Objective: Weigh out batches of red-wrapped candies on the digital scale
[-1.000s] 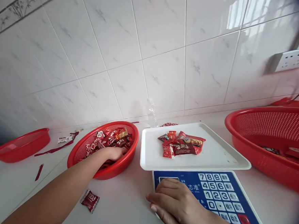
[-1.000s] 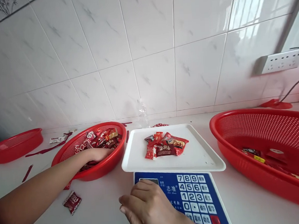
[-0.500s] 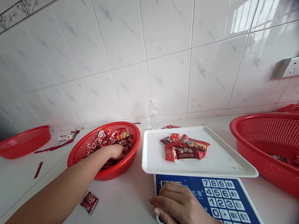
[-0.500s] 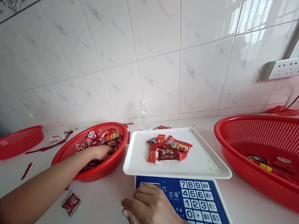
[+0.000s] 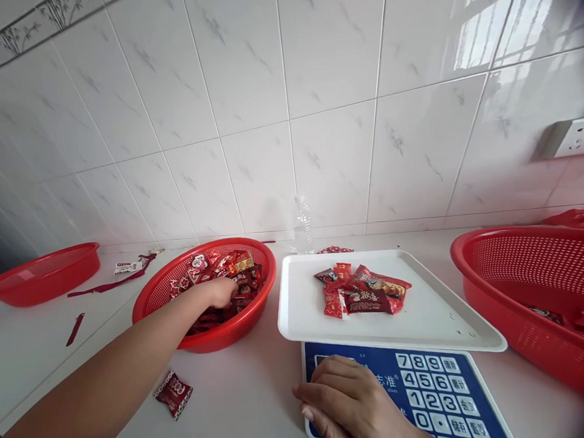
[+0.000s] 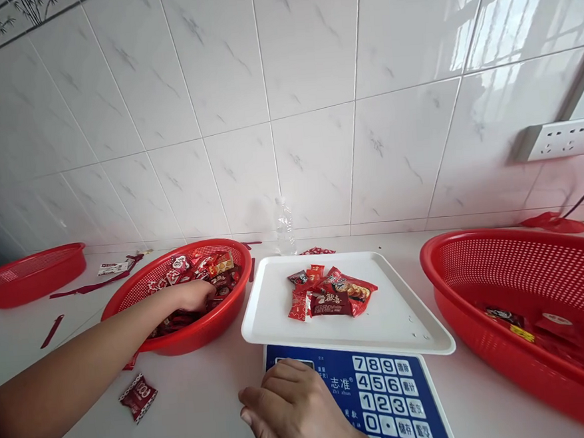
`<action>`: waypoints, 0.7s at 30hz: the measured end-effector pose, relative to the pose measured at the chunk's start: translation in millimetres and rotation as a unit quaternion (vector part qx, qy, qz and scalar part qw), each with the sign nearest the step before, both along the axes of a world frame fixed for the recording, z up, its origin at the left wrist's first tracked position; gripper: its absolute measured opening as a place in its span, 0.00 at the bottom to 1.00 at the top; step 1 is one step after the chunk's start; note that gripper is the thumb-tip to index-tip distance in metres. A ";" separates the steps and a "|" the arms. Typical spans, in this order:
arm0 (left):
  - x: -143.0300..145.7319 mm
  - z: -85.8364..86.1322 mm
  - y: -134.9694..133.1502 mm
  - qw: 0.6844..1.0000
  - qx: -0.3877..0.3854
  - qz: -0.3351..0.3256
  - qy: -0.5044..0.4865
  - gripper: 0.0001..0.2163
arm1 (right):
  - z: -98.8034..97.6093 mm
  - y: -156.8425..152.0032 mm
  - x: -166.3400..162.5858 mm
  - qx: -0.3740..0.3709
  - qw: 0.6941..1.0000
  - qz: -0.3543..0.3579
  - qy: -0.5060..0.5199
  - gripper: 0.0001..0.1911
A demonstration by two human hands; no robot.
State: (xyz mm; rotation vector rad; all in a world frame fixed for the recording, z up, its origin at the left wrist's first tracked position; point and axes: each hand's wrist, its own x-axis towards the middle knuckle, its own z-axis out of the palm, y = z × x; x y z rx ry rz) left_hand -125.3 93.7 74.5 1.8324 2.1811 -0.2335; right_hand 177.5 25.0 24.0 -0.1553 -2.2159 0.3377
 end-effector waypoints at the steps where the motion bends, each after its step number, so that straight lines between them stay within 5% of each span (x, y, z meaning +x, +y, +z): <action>1: -2.5 1.5 -0.4 1.000 0.010 0.007 0.001 0.07 | 0.3 -0.3 0.1 0.002 1.000 -0.002 0.002 0.09; 14: -33.4 36.1 -12.6 0.977 0.154 0.045 -0.140 0.03 | 2.1 -3.0 2.2 -0.005 1.000 -0.002 -0.014 0.10; 21: -30.6 42.2 -20.0 0.974 0.145 0.034 -0.170 0.07 | 3.5 -4.0 2.1 -0.006 1.000 -0.001 -0.016 0.10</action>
